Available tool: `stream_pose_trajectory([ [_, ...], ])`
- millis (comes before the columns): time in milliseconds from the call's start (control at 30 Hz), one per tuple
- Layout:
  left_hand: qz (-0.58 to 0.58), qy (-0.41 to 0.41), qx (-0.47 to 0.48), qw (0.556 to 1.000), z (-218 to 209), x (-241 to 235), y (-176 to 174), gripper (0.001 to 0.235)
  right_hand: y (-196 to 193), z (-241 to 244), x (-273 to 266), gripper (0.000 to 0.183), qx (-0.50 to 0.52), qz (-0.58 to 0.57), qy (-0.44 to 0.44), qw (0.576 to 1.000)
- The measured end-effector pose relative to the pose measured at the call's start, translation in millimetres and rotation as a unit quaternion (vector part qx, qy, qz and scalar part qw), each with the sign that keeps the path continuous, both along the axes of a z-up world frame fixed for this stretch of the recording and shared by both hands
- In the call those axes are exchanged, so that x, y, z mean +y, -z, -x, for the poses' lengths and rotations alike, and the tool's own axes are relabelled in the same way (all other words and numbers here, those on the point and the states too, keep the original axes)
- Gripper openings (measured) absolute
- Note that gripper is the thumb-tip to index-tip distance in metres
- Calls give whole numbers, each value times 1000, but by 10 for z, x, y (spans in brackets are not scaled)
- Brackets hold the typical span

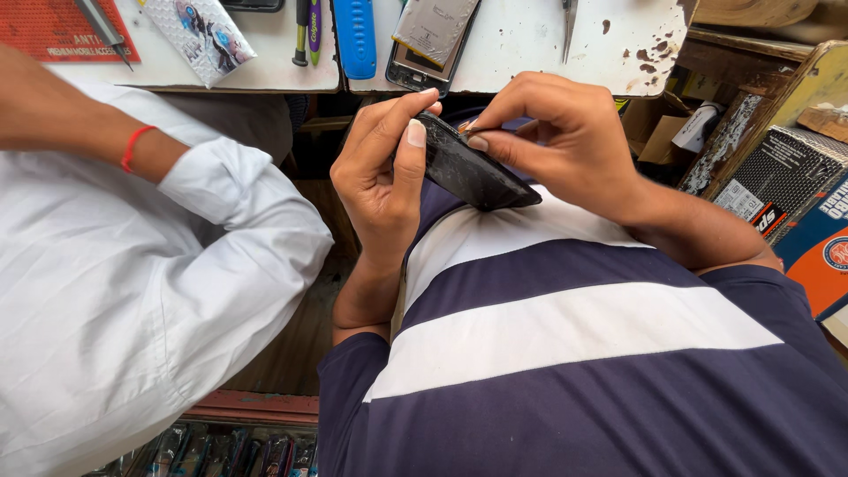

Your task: The person disassembles a smartphone, removes the battery, and uses a screwdriver and tweezers to adjust internal components. They then apply adhesive to the back cover and reassemble the phone.

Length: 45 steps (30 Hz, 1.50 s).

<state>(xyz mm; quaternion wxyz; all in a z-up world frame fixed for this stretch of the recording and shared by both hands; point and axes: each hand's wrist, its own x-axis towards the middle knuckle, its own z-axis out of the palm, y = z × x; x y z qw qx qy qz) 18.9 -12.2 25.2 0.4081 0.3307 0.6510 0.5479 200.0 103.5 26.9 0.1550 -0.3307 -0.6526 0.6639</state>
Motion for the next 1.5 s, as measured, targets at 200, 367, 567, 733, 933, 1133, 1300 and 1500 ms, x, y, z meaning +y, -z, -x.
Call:
stream_pose_trajectory([
  [200,-39,23,45,998,9,30,6,21,148,-11,86,10,42,174,-3,984],
  [367,-48,41,87,994,22,52,-18,25,166,-29,107,11,61,185,-7,981],
  [567,-55,36,95,993,-1,73,-16,24,69,-33,74,13,39,56,-7,998],
  [733,-44,26,93,994,-24,77,-35,23,-2,-2,-171,22,14,-263,49,964],
  [933,-33,22,104,994,-53,55,-76,25,33,8,-227,27,37,-321,55,945],
  [1133,-6,11,-7,1000,-20,39,-16,23,-3,13,-51,20,16,-124,10,992],
  [1300,-4,-12,-38,999,5,9,74,18,74,-35,-35,22,22,-113,-18,993],
  [1500,-9,-52,-59,997,64,-45,209,19,653,-290,274,10,-56,-94,170,979],
])
